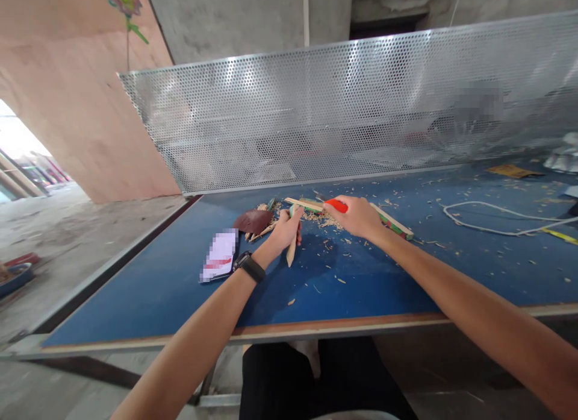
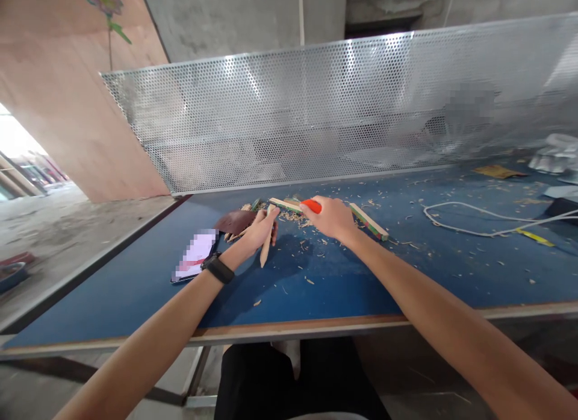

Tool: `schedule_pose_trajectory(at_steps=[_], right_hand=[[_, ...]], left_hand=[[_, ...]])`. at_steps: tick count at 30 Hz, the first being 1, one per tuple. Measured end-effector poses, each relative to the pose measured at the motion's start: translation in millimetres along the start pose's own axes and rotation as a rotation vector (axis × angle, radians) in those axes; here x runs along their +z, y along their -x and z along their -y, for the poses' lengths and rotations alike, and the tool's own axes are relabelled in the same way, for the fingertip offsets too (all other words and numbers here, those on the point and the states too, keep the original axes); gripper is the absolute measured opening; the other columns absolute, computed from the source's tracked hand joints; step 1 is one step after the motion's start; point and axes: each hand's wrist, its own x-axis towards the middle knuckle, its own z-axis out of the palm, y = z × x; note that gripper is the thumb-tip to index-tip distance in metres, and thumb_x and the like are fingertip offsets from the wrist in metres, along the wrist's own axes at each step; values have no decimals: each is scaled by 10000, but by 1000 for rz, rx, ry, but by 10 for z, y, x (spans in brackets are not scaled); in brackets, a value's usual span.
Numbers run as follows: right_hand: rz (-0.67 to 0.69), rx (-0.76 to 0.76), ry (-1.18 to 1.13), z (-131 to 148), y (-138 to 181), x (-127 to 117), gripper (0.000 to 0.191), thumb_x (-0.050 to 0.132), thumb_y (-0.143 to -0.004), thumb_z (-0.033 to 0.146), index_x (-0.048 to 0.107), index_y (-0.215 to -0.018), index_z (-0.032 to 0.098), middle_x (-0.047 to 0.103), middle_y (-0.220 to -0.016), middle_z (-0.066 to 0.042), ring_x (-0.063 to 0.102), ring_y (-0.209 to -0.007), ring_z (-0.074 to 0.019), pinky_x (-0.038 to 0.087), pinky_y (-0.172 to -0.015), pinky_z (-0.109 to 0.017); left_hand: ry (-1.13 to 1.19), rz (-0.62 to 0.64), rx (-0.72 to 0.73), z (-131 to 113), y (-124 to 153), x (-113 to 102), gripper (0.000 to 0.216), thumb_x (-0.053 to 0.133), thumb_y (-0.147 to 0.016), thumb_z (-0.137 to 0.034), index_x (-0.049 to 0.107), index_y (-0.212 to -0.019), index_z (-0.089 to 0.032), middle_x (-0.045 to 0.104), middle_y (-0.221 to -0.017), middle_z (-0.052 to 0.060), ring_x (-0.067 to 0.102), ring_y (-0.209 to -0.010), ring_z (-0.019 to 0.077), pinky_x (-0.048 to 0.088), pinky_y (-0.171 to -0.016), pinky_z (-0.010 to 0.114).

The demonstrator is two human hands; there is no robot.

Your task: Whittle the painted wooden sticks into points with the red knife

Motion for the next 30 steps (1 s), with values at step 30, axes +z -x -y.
schedule_pose_trajectory(at_steps=[30], right_hand=[[113,-165,-199,157,92,54,576,404,-1028,658,742,-1200,225,785,-865,-73,683,-727,-239,431,-661,-351]], left_hand=[[-46,123,79,-41,78,-41,435,541,-1000,-661,490,-1244,-305,498,-713,-57,427,-420,73,339,-423,229]])
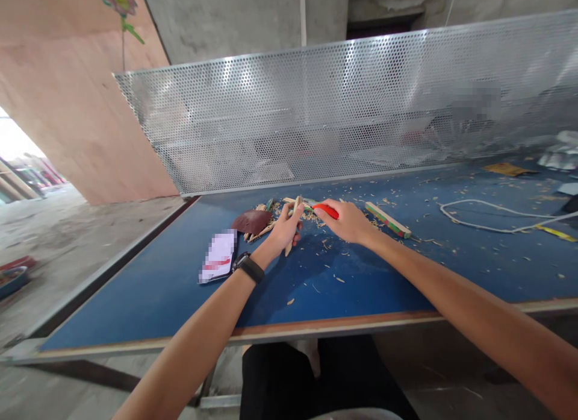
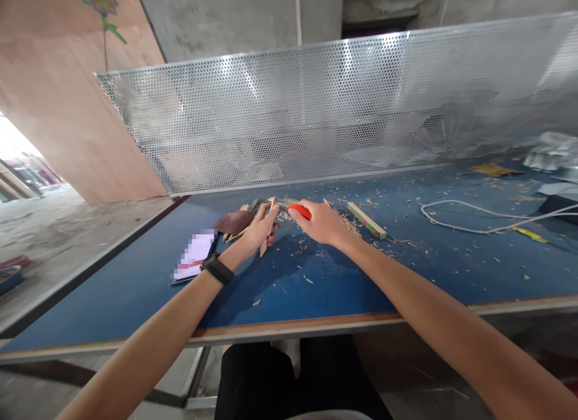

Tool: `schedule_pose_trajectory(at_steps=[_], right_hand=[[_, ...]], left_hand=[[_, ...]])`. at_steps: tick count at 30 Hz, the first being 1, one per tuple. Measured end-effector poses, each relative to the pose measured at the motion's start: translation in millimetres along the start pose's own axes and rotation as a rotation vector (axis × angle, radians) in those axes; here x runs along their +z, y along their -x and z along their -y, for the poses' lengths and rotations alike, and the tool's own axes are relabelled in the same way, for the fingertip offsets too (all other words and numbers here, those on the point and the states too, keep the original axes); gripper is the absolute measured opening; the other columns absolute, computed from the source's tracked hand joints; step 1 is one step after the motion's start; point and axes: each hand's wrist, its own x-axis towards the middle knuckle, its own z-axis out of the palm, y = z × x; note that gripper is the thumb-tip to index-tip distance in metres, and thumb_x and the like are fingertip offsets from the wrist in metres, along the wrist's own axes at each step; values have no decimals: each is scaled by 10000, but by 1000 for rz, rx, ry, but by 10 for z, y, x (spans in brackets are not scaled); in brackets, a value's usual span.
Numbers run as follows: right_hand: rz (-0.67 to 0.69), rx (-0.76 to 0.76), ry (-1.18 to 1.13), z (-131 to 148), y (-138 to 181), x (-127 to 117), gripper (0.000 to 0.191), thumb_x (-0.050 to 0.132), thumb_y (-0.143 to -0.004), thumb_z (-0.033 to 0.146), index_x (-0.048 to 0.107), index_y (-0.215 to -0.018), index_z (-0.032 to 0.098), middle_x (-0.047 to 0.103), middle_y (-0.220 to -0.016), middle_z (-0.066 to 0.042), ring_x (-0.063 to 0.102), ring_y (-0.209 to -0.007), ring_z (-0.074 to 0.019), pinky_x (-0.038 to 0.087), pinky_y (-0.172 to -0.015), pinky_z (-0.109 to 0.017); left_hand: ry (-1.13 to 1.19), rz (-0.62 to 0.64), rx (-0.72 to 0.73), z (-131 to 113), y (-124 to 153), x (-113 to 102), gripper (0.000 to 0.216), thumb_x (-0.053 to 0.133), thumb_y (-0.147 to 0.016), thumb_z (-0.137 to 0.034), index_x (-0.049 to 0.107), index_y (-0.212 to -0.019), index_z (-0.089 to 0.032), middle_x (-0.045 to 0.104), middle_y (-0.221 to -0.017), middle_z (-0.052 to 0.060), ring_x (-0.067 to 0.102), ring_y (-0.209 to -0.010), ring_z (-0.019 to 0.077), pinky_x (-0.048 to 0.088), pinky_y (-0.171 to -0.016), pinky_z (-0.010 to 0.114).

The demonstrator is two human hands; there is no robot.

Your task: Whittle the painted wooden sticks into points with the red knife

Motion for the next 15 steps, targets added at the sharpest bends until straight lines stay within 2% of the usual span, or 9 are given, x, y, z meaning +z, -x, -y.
schedule_pose_trajectory(at_steps=[3,6,11,15], right_hand=[[11,-15,-11,44,13,-17,595,425,-1024,657,758,-1267,229,807,-929,-80,706,-765,-247,458,-686,-359],[12,-26,3,60,19,-20,616,469,-1009,659,759,-1343,231,818,-1096,-111,744,-939,-287,504,-757,-382],[61,-45,-4,26,14,-21,570,487,-1009,654,788,-1312,277,793,-1249,-93,739,-1085,-306,545,-864,-423],[91,-91,-7,30,19,-21,562,472,-1018,662,786,-1317,305,775,-1299,-66,726,-1129,-302,544,-916,-436]], left_hand=[[-82,-34,-12,-34,20,24,411,691,-971,-472,470,-1261,-283,457,-651,-87,411,-427,73,312,-430,218],[-184,-85,-24,-64,25,48,419,778,-897,-318,488,-1186,-227,464,-620,-91,424,-454,79,327,-443,227],[-210,-93,-14,-54,24,38,311,776,-857,-284,481,-936,-223,501,-671,-64,458,-490,70,369,-471,236],[-233,-57,30,-51,45,23,337,791,-848,-313,470,-909,-231,497,-677,-66,455,-471,68,356,-454,244]])
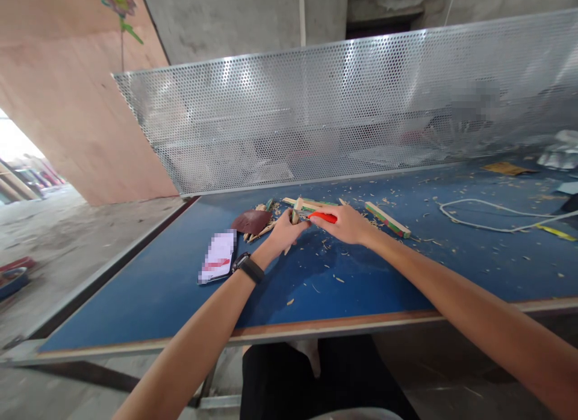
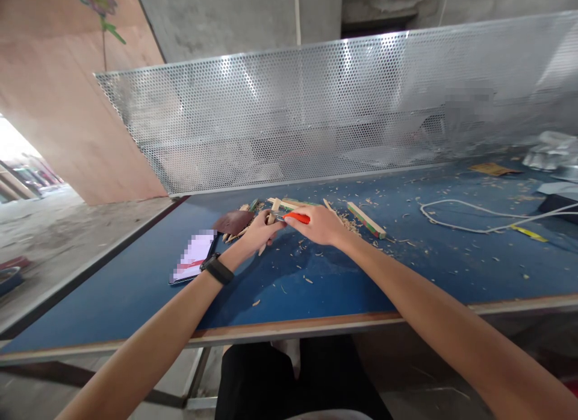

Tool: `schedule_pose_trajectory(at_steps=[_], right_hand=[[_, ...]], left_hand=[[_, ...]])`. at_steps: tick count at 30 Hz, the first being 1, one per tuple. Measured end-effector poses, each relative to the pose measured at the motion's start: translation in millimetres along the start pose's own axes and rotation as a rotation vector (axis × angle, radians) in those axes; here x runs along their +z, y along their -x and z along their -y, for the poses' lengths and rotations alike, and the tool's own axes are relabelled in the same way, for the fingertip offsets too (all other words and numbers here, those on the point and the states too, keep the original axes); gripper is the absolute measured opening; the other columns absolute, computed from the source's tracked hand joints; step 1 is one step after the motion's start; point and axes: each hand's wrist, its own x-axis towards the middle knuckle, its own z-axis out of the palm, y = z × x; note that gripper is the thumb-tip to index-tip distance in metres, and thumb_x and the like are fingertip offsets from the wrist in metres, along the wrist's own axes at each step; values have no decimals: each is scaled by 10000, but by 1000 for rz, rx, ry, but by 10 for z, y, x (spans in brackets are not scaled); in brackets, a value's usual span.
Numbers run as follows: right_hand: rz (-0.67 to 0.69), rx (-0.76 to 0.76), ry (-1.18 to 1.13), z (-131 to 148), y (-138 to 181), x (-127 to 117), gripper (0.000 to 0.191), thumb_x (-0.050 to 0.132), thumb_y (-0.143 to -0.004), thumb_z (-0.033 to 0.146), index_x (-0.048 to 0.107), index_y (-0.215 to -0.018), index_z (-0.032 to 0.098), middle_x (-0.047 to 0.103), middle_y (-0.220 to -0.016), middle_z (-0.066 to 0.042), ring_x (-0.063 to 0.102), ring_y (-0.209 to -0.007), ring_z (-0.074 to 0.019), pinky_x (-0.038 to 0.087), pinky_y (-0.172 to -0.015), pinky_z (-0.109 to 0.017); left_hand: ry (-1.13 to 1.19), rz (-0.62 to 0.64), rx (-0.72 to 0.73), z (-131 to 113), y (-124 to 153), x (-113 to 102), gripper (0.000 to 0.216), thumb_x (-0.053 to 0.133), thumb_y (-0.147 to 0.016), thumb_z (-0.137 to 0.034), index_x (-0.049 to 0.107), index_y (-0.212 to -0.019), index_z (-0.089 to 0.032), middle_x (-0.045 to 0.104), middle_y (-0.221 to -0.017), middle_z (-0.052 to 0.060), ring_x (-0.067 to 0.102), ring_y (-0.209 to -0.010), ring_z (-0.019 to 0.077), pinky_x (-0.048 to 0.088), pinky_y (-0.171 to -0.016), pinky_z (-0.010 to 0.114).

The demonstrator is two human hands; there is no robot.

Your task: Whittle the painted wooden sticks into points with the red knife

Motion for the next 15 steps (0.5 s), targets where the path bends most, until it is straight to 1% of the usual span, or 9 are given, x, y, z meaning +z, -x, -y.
schedule_pose_trajectory(at_steps=[4,6,9,11,15], right_hand=[[3,-25,12,6,0,-2,543,483,-1021,642,793,-1301,294,788,-1267,-66,731,-1100,-303,534,-891,-425],[-10,-8,43,-10,-7,-12,541,489,-1013,651,810,-1263,294,817,-1166,-70,743,-1008,-300,523,-819,-410],[-30,56,106,-44,-17,-28,557,503,-979,713,831,-1193,317,827,-956,-59,729,-824,-277,470,-685,-378],[-38,87,131,-58,-21,-31,566,513,-956,745,833,-1177,333,816,-897,-55,709,-770,-266,442,-650,-366],[-47,104,170,-65,-26,-12,586,524,-931,768,823,-1209,347,808,-896,-66,699,-760,-270,430,-644,-369]], left_hand=[[19,19,-5,-16,9,4,338,799,-853,-311,484,-945,-227,483,-671,-71,440,-459,66,336,-438,247],[80,39,-36,-2,-19,13,328,780,-878,-312,467,-927,-227,464,-659,-74,414,-460,59,289,-430,239],[264,86,-90,39,-88,27,287,697,-959,-359,446,-917,-228,426,-675,-77,354,-441,42,203,-420,236],[335,97,-104,60,-120,35,300,657,-998,-409,438,-904,-228,414,-694,-75,329,-428,34,176,-419,240],[258,86,-70,61,-116,54,371,653,-1004,-496,433,-874,-226,354,-648,-85,310,-415,38,179,-432,244]])
